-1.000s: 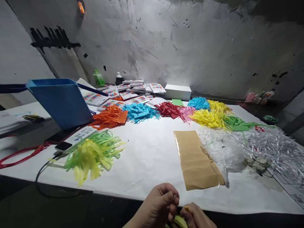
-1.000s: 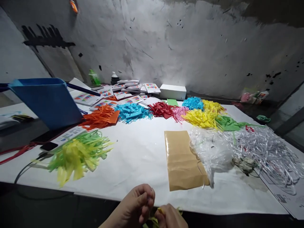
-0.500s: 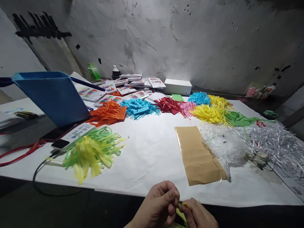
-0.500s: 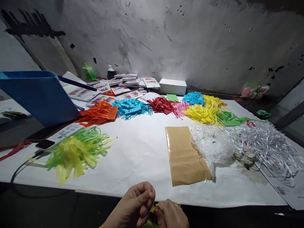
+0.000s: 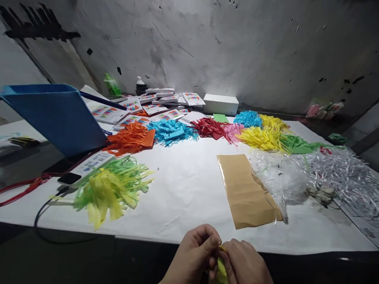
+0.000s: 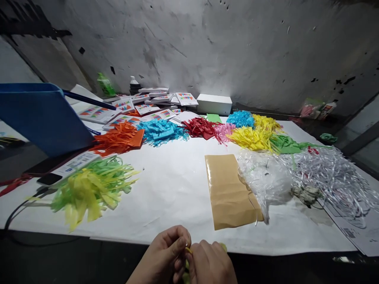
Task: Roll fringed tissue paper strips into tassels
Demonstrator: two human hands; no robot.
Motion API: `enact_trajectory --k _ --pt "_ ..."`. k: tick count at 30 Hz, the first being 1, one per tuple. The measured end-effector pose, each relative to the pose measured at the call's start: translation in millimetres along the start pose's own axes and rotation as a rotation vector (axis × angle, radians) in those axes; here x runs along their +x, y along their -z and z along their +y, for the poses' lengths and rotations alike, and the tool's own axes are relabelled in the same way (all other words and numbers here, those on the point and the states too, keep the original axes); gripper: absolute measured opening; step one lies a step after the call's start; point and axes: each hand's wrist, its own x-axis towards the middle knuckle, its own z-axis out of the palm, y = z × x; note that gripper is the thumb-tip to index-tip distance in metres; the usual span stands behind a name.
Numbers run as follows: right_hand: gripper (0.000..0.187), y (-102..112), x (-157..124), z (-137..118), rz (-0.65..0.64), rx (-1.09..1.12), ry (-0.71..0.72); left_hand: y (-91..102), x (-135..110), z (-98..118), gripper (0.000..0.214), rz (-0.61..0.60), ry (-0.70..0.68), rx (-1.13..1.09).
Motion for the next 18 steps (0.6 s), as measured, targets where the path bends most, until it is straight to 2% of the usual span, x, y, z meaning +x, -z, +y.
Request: enact_trajectory --k 2,6,10,13,16,18 --pt "0.028 3.4 2.8 2.3 -0.035 -0.055 0.062 -0.1 -2.6 3.0 0.051 0.033 -0.026 0.068" --pt "0.027 11.5 7.4 4.5 -0.096 -0.166 0.097 0.5 -5.1 4.0 0.049 0.072 -0.093 0.184" --pt "0.031 17.1 9.4 9.8 -0.177 -0.095 0.153 -4.0 -6.7 7.1 0.053 0.078 -0.089 0.273" --pt "0.031 16.5 6.9 12.6 -0.217 -0.014 0.085 -9.6 -8.5 15.1 0.053 0.068 -0.072 0.35" --pt "0.03 14.5 3.2 10.3 -0.222 0.155 -0.074 -11.6 -9.7 20.5 0.053 0.049 -0.084 0.384" --pt "0.029 14.1 1.6 6.8 -0.178 0.258 -0.188 -11.1 -10.0 20.3 0.054 0.066 -0.093 0.386"
